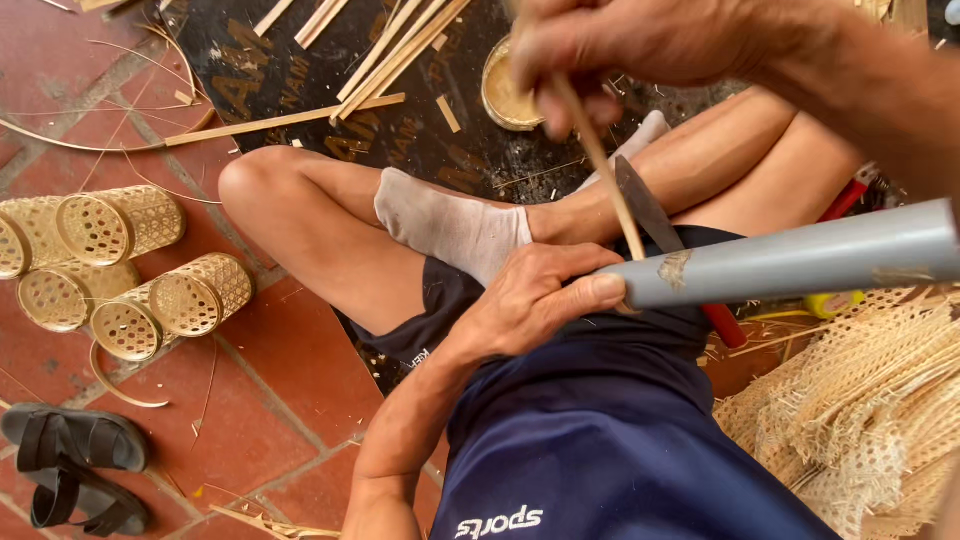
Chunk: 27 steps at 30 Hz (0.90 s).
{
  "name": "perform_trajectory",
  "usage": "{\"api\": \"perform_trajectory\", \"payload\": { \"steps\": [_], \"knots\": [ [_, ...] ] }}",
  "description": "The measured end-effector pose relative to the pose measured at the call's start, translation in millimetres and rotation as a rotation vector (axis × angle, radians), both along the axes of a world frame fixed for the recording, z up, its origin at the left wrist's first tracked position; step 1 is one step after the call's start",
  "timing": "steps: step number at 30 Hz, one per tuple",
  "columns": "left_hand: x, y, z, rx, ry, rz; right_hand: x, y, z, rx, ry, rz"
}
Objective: The person sits on the floor assembling woven bamboo basket bodies. They fit a round woven bamboo base disc into the open end of a perforated woven cylinder, press the rim to seat it, bend a thin bamboo strip around a gray PVC pipe to curve it, apply glue from a squeeze bottle to the base rim, and press the strip in place around the joint.
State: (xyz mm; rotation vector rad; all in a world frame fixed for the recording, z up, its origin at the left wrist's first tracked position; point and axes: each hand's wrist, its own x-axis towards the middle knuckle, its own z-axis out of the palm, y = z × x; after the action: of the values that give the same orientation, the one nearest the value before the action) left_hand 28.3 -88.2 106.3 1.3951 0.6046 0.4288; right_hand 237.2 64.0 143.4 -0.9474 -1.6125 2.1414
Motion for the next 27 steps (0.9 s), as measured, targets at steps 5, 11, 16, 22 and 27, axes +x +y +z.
{"api": "perform_trajectory", "payload": {
  "steps": [5,11,16,22,27],
  "knots": [
    [16,22,-30,-0.117,0.321,0.231,-14,-31,48,1.212,-0.321,0.415],
    [4,31,-80,-0.251,-0.043,0.619,0,-108,47,1.216,-0.316,-0.044],
    [8,15,-88,-0.330,-0.231,0.601,2,-184,25,0.777,-0.401,-0.682],
    [6,11,-64,-0.743,-0.546,0.391,45,-206,-35,0.197,0.013,-1.017],
    [0,13,-59,-1.021,-0.717,0.112,66,-155,-90,0.077,0.227,-0.760]
  ]
}}
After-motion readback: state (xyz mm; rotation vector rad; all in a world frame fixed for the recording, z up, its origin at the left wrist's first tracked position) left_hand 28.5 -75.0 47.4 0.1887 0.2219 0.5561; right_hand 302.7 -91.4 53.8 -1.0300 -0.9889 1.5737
